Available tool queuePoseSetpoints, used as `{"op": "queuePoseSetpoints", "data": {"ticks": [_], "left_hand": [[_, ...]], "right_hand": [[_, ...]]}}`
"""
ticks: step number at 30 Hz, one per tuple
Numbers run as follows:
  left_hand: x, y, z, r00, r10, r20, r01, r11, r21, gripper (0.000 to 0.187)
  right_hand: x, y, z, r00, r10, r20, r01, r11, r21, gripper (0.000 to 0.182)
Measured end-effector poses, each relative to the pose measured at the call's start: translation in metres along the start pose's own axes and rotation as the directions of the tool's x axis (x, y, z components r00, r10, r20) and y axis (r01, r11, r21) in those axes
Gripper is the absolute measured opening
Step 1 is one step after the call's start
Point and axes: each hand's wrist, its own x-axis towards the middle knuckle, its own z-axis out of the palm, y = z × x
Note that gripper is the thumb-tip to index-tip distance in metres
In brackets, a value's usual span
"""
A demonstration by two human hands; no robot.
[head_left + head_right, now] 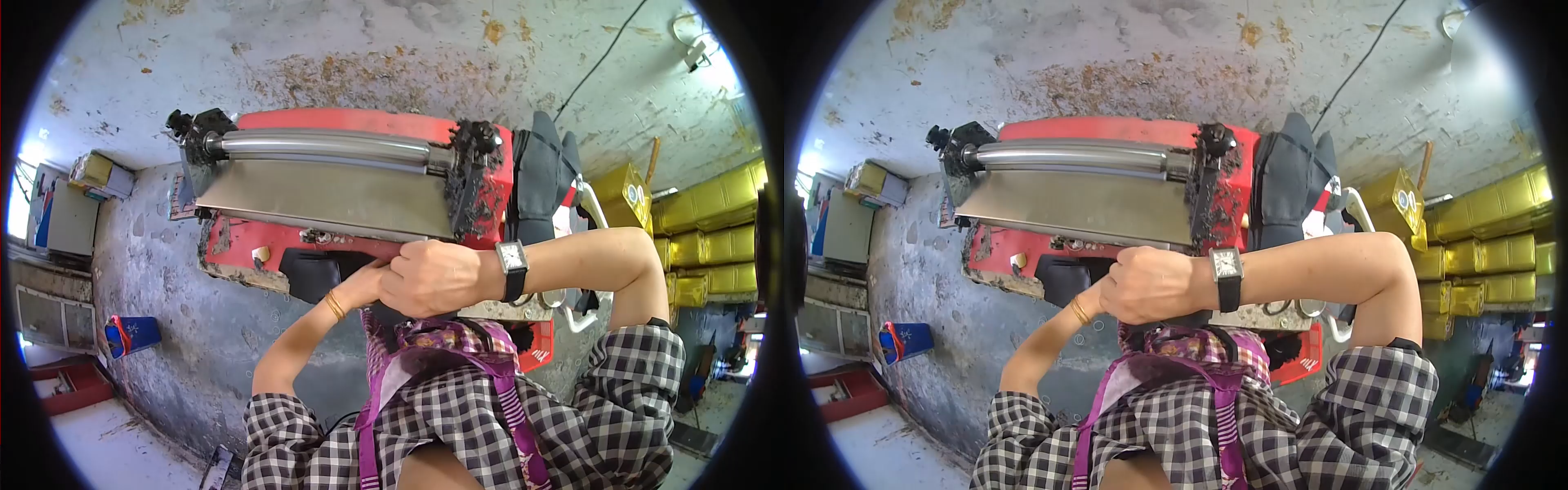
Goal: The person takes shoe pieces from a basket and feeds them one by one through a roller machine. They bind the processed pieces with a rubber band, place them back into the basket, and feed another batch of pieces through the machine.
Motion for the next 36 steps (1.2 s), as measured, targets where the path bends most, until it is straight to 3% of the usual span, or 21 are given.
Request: {"op": "queuePoseSetpoints", "data": {"ticks": [2,3,5,6,7,8,9,11,14,15,17,19,21,23,26,29,30,31,33,35,36], "left_hand": [[0.000,0.004,0.000,0.982,-0.187,0.027,0.185,0.925,-0.332,0.034],[0.004,-0.001,-0.019,0.987,0.158,-0.032,-0.157,0.987,0.036,0.035],[0.000,0.012,-0.035,0.999,-0.015,-0.050,0.010,0.995,-0.097,0.041],[0.001,0.026,-0.066,0.996,-0.054,-0.076,0.040,0.984,-0.175,0.036],[0.000,0.040,-0.092,0.969,-0.233,-0.086,0.210,0.954,-0.214,0.035],[0.000,0.053,-0.114,0.913,-0.397,-0.091,0.364,0.896,-0.256,0.034],[0.000,0.062,-0.128,0.831,-0.550,-0.087,0.503,0.808,-0.307,0.033],[0.005,0.057,-0.148,0.708,-0.662,-0.246,0.506,0.719,-0.476,0.022],[0.018,0.027,-0.169,0.619,-0.781,-0.081,0.661,0.574,-0.483,0.025],[0.020,0.022,-0.174,0.568,-0.822,-0.045,0.723,0.524,-0.450,0.027],[0.012,0.012,-0.171,0.499,-0.866,0.032,0.648,0.348,-0.677,0.029],[0.001,0.000,-0.154,0.483,-0.866,0.127,0.443,0.117,-0.889,0.029],[0.023,-0.012,-0.180,0.461,-0.859,0.222,0.681,0.182,-0.710,0.031],[0.033,-0.035,-0.177,0.553,-0.814,0.181,0.583,0.222,-0.782,0.029],[0.026,-0.020,-0.190,0.357,-0.881,-0.312,0.687,0.474,-0.552,0.024],[0.019,0.040,-0.196,0.417,-0.827,-0.378,0.596,0.563,-0.573,0.019],[0.021,0.051,-0.180,0.643,-0.760,-0.095,0.563,0.553,-0.614,0.017],[0.026,0.060,-0.153,0.793,-0.581,0.182,0.537,0.526,-0.659,0.015],[0.028,0.053,-0.050,0.911,-0.383,0.154,0.410,0.791,-0.454,0.017],[0.041,0.037,0.001,0.963,-0.243,-0.116,0.231,0.967,-0.107,0.021],[0.043,0.026,0.015,0.972,-0.219,-0.084,0.215,0.975,-0.057,0.021]], "right_hand": [[0.010,0.032,-0.008,0.999,-0.044,-0.024,0.047,0.993,0.108,0.010],[0.022,0.056,-0.029,0.952,-0.003,0.306,-0.003,1.000,0.019,0.019],[0.011,0.131,-0.017,0.990,0.114,0.078,-0.088,0.957,-0.278,0.046],[0.007,0.169,-0.018,0.970,0.241,-0.023,-0.242,0.963,-0.118,0.051],[0.008,0.209,-0.025,0.861,0.377,0.342,-0.309,0.921,-0.237,0.051],[0.008,0.236,-0.030,0.598,0.494,0.631,-0.316,0.869,-0.381,0.050],[0.005,0.245,-0.025,0.608,0.563,0.560,-0.450,0.825,-0.342,0.045],[-0.003,0.261,-0.011,0.573,0.690,0.441,-0.675,0.703,-0.224,0.036],[-0.020,0.291,0.049,0.899,0.398,0.185,-0.426,0.892,0.150,0.024],[-0.017,0.292,0.051,0.825,0.441,0.355,-0.539,0.802,0.256,0.023],[-0.004,0.290,0.048,0.618,0.412,0.670,-0.756,0.546,0.362,0.022],[-0.004,0.281,0.063,0.686,0.271,0.675,-0.678,0.575,0.458,0.024],[-0.001,0.274,0.083,0.693,0.145,0.707,-0.646,0.560,0.518,0.026],[0.006,0.267,0.104,0.645,0.038,0.763,-0.668,0.512,0.539,0.028],[0.009,0.263,0.113,0.583,0.100,0.806,-0.775,0.365,0.515,0.027],[0.010,0.260,0.096,0.588,0.251,0.769,-0.808,0.225,0.545,0.026],[0.005,0.266,0.105,0.628,0.347,0.696,-0.774,0.194,0.602,0.030],[0.003,0.280,0.107,0.555,0.395,0.732,-0.831,0.226,0.508,0.031],[0.006,0.282,0.069,0.572,0.474,0.669,-0.809,0.195,0.554,0.018],[0.003,0.295,0.050,0.564,0.613,0.554,-0.820,0.335,0.464,0.022],[0.002,0.308,0.044,0.563,0.650,0.510,-0.826,0.451,0.337,0.024]]}}
